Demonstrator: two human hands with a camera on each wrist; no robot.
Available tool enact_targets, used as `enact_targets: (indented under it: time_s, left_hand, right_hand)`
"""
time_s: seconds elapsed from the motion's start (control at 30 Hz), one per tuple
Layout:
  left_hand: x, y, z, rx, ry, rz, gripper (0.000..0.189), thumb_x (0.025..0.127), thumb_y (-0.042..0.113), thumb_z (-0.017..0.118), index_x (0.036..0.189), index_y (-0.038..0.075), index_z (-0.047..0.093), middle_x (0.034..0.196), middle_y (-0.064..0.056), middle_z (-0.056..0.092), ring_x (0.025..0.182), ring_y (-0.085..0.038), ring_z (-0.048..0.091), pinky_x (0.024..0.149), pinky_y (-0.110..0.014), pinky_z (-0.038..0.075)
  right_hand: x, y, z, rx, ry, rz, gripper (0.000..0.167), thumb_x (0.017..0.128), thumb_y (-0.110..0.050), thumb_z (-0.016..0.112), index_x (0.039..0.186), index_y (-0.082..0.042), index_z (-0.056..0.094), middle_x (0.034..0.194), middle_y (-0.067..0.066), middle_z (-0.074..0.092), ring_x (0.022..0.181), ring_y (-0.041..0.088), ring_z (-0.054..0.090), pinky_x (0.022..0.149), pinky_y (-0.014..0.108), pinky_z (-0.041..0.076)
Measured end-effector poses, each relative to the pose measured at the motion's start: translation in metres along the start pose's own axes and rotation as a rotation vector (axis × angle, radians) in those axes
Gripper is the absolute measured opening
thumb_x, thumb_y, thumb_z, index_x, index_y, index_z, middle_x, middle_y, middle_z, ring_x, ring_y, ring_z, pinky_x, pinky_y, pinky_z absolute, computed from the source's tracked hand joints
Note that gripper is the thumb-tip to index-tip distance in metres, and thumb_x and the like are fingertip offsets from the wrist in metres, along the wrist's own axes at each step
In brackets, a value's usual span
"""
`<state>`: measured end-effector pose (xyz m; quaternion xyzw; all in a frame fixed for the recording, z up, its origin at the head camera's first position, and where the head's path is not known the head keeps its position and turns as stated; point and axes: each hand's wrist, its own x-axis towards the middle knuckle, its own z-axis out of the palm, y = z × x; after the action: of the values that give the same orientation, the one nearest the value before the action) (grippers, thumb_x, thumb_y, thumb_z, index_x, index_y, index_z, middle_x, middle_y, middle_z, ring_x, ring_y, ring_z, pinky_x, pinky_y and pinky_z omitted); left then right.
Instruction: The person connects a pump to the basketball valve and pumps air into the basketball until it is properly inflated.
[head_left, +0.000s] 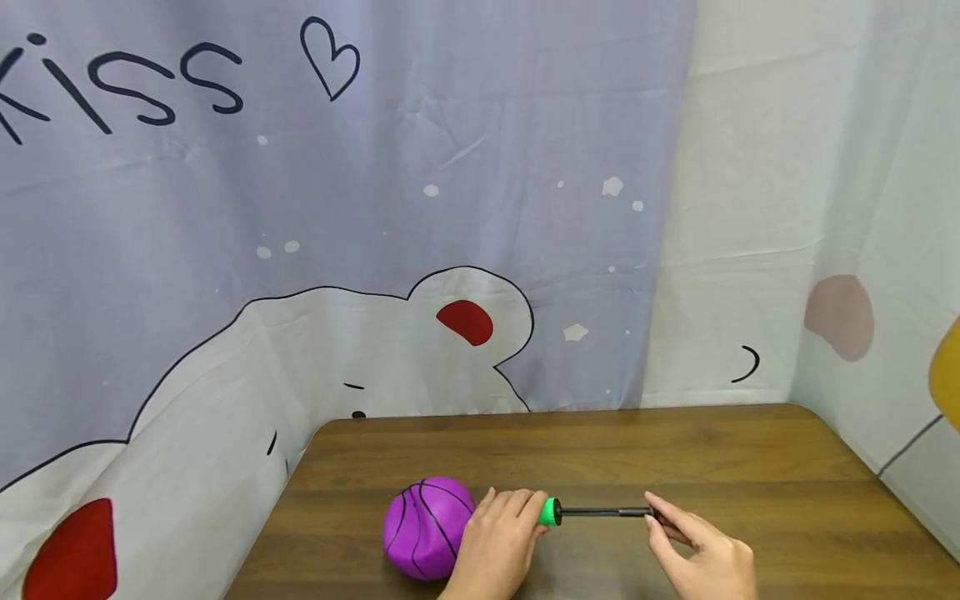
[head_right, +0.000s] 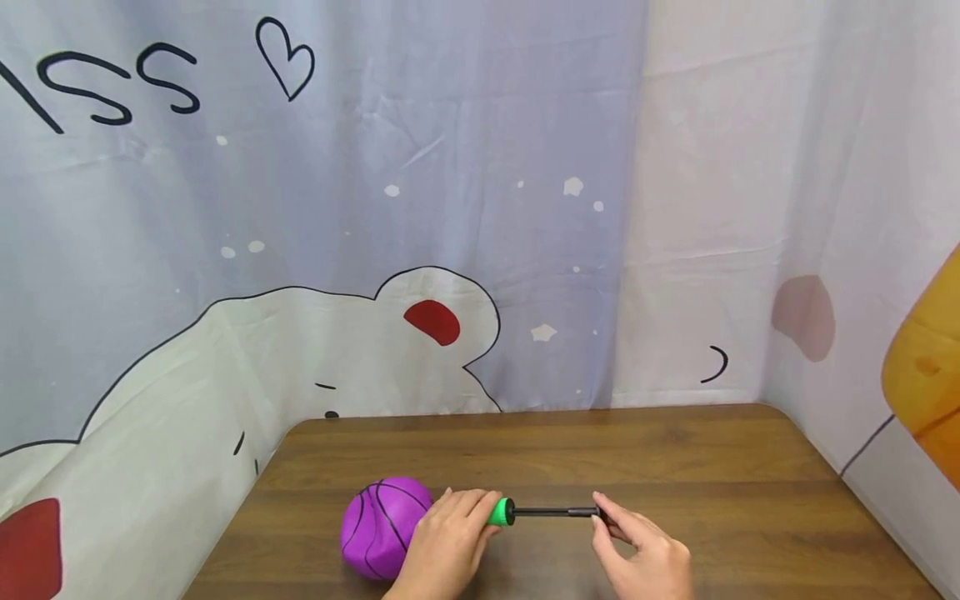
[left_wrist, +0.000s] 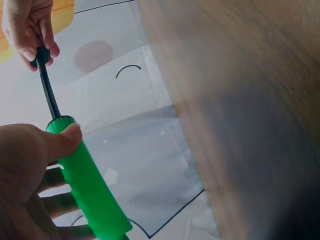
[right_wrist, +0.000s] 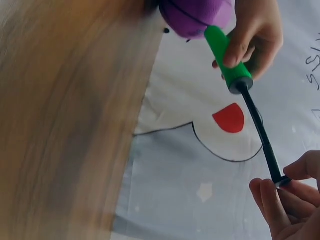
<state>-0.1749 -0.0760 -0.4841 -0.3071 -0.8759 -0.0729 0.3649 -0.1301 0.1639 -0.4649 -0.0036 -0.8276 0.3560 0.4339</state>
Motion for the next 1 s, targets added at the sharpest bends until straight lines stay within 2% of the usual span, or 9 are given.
enact_targets:
  time_s: [0.17,0.37,0.57,0.7,0.83,1.0]
  left_hand:
    - [0.0,0.002,0.003,0.042,-0.011,0.023,0.045,0.079,0.034,0.084,0.118,0.015,0.07,0.105,0.0,0.071,0.095,-0.017,0.069,0.086,-0.046,0.061]
    - [-0.001,0.008,0.006,0.065,-0.007,0.056,0.045,0.077,0.034,0.086,0.116,0.014,0.073,0.102,0.0,0.071,0.091,-0.017,0.069,0.083,-0.042,0.062]
    - [-0.001,0.01,0.004,0.009,-0.059,0.037,0.046,0.077,0.033,0.087,0.117,0.015,0.073,0.103,0.0,0.072,0.091,-0.016,0.07,0.082,-0.042,0.063]
    - [-0.001,0.008,0.003,-0.061,-0.087,0.014,0.045,0.079,0.032,0.085,0.119,0.017,0.072,0.104,0.001,0.071,0.094,-0.015,0.07,0.083,-0.043,0.062]
    - [0.0,0.007,0.004,-0.085,-0.098,-0.005,0.044,0.081,0.031,0.083,0.121,0.018,0.071,0.105,0.002,0.071,0.095,-0.014,0.07,0.085,-0.044,0.062]
    - [0.001,0.005,0.004,-0.076,-0.102,-0.03,0.043,0.083,0.03,0.081,0.123,0.018,0.069,0.108,0.002,0.071,0.098,-0.015,0.069,0.088,-0.046,0.061]
  right_hand:
    - [-0.009,-0.005,0.013,0.004,-0.029,-0.056,0.032,0.068,-0.001,0.086,0.096,-0.016,0.083,0.078,-0.003,0.077,0.067,-0.021,0.058,0.056,0.006,0.048]
    - [-0.021,-0.011,0.037,0.095,-0.052,-0.145,0.036,0.062,0.003,0.088,0.094,-0.011,0.083,0.08,-0.001,0.078,0.065,-0.014,0.063,0.057,0.008,0.051]
    - [-0.027,-0.017,0.051,0.192,-0.11,-0.159,0.036,0.063,0.008,0.088,0.095,-0.007,0.082,0.082,0.002,0.078,0.066,-0.012,0.064,0.057,0.008,0.053]
    - [-0.025,-0.014,0.05,0.201,-0.089,-0.172,0.038,0.06,0.011,0.088,0.093,-0.007,0.082,0.079,0.002,0.077,0.065,-0.011,0.065,0.058,0.008,0.054]
    - [-0.015,-0.008,0.038,0.151,-0.07,-0.169,0.037,0.061,0.009,0.086,0.092,-0.01,0.082,0.077,0.0,0.077,0.065,-0.012,0.064,0.059,0.007,0.053]
    - [0.0,0.0,0.017,0.089,-0.044,-0.107,0.036,0.066,0.006,0.084,0.095,-0.015,0.083,0.078,-0.002,0.077,0.067,-0.016,0.062,0.062,0.004,0.05]
